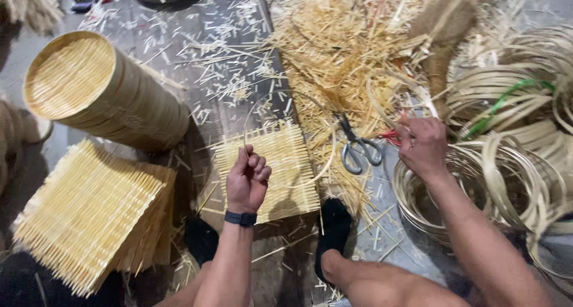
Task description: The person assembles a bamboo basket base by placing a circular frame onto woven bamboo strips, trimming the excess strips with shears, and then attaching the base to the bottom of a partially constructed basket.
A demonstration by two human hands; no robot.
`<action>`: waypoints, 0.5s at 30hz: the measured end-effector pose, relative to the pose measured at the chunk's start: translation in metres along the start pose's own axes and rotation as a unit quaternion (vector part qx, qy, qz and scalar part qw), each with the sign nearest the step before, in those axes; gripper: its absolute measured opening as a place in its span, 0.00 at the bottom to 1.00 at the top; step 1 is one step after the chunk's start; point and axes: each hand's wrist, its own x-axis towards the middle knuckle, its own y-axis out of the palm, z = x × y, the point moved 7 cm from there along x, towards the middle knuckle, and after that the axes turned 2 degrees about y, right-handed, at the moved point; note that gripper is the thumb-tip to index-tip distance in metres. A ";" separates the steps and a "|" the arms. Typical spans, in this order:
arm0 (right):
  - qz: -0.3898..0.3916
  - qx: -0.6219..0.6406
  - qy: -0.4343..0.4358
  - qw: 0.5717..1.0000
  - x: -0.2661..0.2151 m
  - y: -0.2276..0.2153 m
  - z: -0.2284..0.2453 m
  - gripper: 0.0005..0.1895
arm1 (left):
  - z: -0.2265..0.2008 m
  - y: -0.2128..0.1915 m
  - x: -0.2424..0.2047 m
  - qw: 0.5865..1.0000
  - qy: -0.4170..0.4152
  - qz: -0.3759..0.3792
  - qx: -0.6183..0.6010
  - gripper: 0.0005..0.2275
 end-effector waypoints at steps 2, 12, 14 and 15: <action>0.025 -0.078 -0.024 0.996 0.005 0.012 0.011 0.11 | -0.011 -0.002 -0.003 0.999 -0.005 0.030 -0.028 0.11; 0.380 0.300 0.134 0.865 0.066 0.023 0.137 0.24 | -0.013 0.005 -0.030 0.996 -0.067 0.054 -0.030 0.12; 0.404 0.390 0.230 0.795 0.065 0.025 0.150 0.20 | -0.017 0.015 -0.041 0.997 -0.071 0.035 -0.013 0.12; 0.413 0.369 0.223 0.802 0.066 0.022 0.153 0.20 | -0.022 0.020 -0.045 0.996 -0.068 0.030 0.040 0.12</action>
